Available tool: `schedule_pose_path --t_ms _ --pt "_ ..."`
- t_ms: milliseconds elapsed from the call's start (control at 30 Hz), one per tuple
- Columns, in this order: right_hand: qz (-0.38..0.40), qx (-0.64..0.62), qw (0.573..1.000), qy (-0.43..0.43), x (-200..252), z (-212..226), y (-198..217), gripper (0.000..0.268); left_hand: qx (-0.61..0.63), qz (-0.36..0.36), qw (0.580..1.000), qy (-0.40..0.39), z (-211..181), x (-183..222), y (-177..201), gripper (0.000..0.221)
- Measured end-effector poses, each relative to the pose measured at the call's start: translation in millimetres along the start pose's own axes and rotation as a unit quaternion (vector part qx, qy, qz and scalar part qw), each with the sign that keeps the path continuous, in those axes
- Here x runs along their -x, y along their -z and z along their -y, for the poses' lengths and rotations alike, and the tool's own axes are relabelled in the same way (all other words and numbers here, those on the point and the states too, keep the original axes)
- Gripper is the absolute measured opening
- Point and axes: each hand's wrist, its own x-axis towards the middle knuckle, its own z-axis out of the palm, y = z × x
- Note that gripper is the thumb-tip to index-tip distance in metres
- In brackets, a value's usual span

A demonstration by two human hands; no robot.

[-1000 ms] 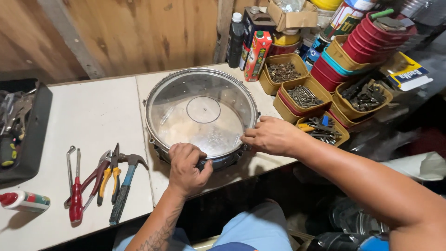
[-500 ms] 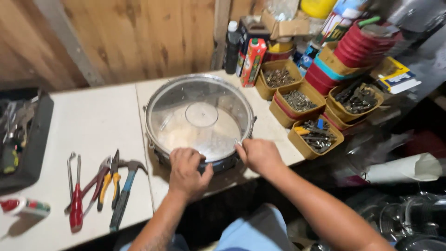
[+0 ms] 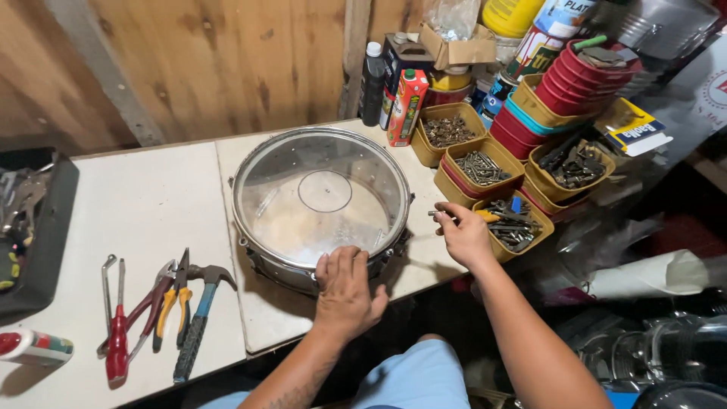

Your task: Adjusting the tension rods on a snare drum by hand at a repair bench

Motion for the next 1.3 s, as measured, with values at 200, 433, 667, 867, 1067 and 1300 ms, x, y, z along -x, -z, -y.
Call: schedule_pose_path --t_ms 200,433,667,867,1067,1300 --pt "-0.002 0.043 0.986 0.163 -5 -15 -5 0.027 0.042 -0.02 0.998 -0.032 35 10 6 0.052" --pt "0.091 0.07 0.93 0.348 12 -9 -9 0.018 0.084 0.0 0.995 -0.05 82 21 44 0.038" --pt "0.121 0.111 0.895 0.415 15 -7 -12 0.025 0.128 -0.028 0.991 -0.011 99 8 67 0.027" --pt "0.107 0.138 0.89 0.421 18 7 -28 0.022 0.147 -0.055 0.988 -0.003 115 14 56 0.029" --pt "0.105 0.208 0.862 0.449 21 14 -30 0.025 0.12 -0.072 0.99 -0.005 115 16 48 0.031" --pt "-0.046 0.279 0.868 0.408 38 -12 -56 0.028 0.016 -0.084 0.996 -0.009 56 13 43 0.04"
